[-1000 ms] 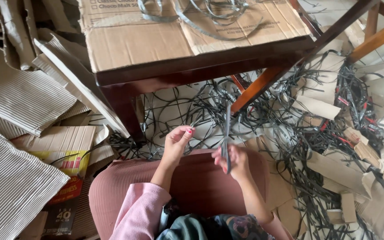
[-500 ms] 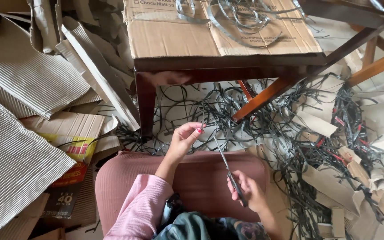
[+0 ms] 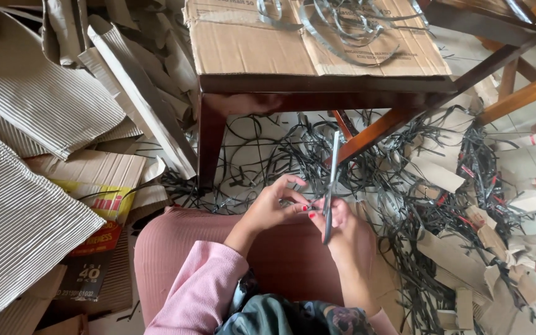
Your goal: The person is cutting strips of material and tying them to a wooden chair frame to create or repair the seat.
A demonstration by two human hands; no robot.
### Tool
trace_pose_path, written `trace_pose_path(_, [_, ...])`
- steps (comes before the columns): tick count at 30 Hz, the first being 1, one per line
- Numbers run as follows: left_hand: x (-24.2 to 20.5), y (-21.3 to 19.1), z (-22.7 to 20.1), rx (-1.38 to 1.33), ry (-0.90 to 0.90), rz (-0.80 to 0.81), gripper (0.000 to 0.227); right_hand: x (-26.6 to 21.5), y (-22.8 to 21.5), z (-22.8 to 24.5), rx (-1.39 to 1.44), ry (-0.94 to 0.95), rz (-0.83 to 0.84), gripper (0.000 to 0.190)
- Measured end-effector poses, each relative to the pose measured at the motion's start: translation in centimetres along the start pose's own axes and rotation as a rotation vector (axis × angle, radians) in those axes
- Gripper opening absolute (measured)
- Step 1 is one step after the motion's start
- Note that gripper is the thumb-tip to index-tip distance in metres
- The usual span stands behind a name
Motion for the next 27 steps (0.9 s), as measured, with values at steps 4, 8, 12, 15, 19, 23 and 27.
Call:
trace_pose_path(4, [-0.5, 0.2, 0.7, 0.115, -0.055, 0.081, 0.057, 1.8, 1.5, -1.0, 0.504, -0.119, -0.013, 0.030])
trace_pose_path(8, [-0.2, 0.1, -0.6, 0.130, -0.056, 0.097, 0.058, 2.6, 1.2, -1.5, 0.514, -0.198, -0.036, 0.028])
trace_pose_path(12, [0.2, -0.8, -1.3, 0.128, -0.035, 0.025, 0.052, 3.6, 0.4, -2.7, 0.477, -0.330, -0.008, 0.037])
trace_pose_path(15, [0.4, -1.2, -0.9, 0.118, -0.024, 0.008, 0.050, 3.3, 0.3, -3.2, 0.425, -0.315, -0.021, 0.041])
trace_pose_path(19, [0.3, -0.8, -1.1, 0.034, -0.027, 0.024, 0.040, 3.3, -0.2, -4.0, 0.376, -0.265, -0.088, 0.046])
trace_pose_path(23, [0.6, -0.9, -1.3, 0.024, -0.009, 0.004, 0.019, 3.6, -1.6, -3.0, 0.329, -0.297, -0.142, 0.045])
trace_pose_path(27, [0.9, -1.4, -2.2, 0.143, 0.009, 0.012, 0.011, 4.3, -3.3, -2.5, 0.320, -0.302, -0.167, 0.042])
Point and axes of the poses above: each hand's wrist, its own x-axis towards the middle knuckle, its own y-axis out of the palm, z = x × y, the point moved 8 cm from there along x, towards the middle knuckle, and after that the axes turned 11 degrees about y, right-handed, at the moved point
